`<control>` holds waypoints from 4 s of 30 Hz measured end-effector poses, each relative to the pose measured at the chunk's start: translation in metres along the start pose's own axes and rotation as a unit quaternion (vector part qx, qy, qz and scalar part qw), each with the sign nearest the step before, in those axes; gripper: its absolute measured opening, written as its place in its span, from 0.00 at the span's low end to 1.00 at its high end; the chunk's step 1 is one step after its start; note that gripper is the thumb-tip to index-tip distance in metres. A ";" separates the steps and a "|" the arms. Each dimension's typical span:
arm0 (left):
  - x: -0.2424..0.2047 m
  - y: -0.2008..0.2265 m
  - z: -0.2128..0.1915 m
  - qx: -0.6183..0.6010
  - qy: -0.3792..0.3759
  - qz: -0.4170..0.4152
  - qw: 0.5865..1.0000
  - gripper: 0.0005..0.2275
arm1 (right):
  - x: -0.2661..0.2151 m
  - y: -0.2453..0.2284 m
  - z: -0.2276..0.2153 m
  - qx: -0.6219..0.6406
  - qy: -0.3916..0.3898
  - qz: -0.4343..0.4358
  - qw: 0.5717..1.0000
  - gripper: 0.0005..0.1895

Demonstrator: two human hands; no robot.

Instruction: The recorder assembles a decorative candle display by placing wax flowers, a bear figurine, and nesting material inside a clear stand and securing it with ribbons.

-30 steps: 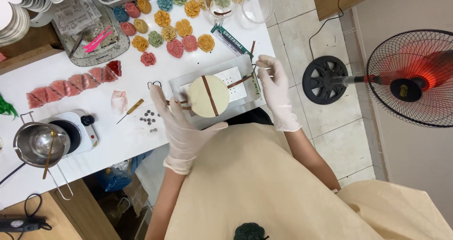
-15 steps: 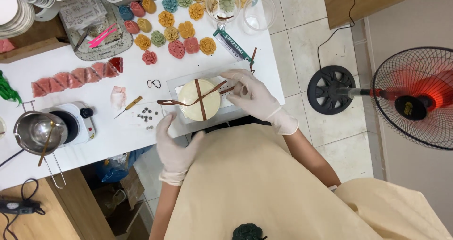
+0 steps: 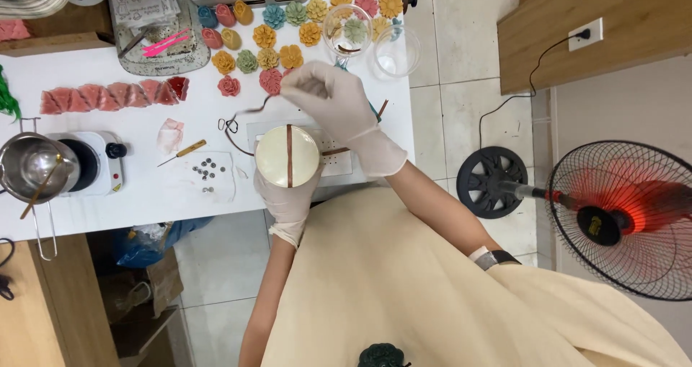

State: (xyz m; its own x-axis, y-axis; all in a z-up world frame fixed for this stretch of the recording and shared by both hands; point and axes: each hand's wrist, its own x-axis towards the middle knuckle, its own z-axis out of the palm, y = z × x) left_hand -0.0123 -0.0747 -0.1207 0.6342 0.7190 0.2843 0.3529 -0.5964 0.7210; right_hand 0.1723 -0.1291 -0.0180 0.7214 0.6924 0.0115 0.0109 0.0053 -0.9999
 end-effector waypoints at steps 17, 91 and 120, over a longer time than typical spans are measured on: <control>-0.005 0.021 -0.061 -0.187 -0.075 -0.090 0.975 0.29 | -0.029 0.050 -0.096 -0.570 -0.002 0.019 0.821 0.19; 0.024 0.001 -0.013 -0.063 0.004 -0.034 0.997 0.31 | -0.129 0.120 0.014 -0.500 -0.223 -0.125 0.827 0.21; 0.012 0.015 -0.037 -0.021 -0.096 -0.022 0.995 0.65 | -0.081 -0.074 -0.073 -0.206 -0.279 0.226 0.910 0.16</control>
State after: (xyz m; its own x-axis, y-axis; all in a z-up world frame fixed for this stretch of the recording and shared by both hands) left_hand -0.0246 -0.0620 -0.0835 0.7395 0.6605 0.1298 0.3561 -0.5476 0.7572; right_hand 0.1638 -0.2382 0.0556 0.2539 0.8160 -0.5193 0.1430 -0.5627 -0.8142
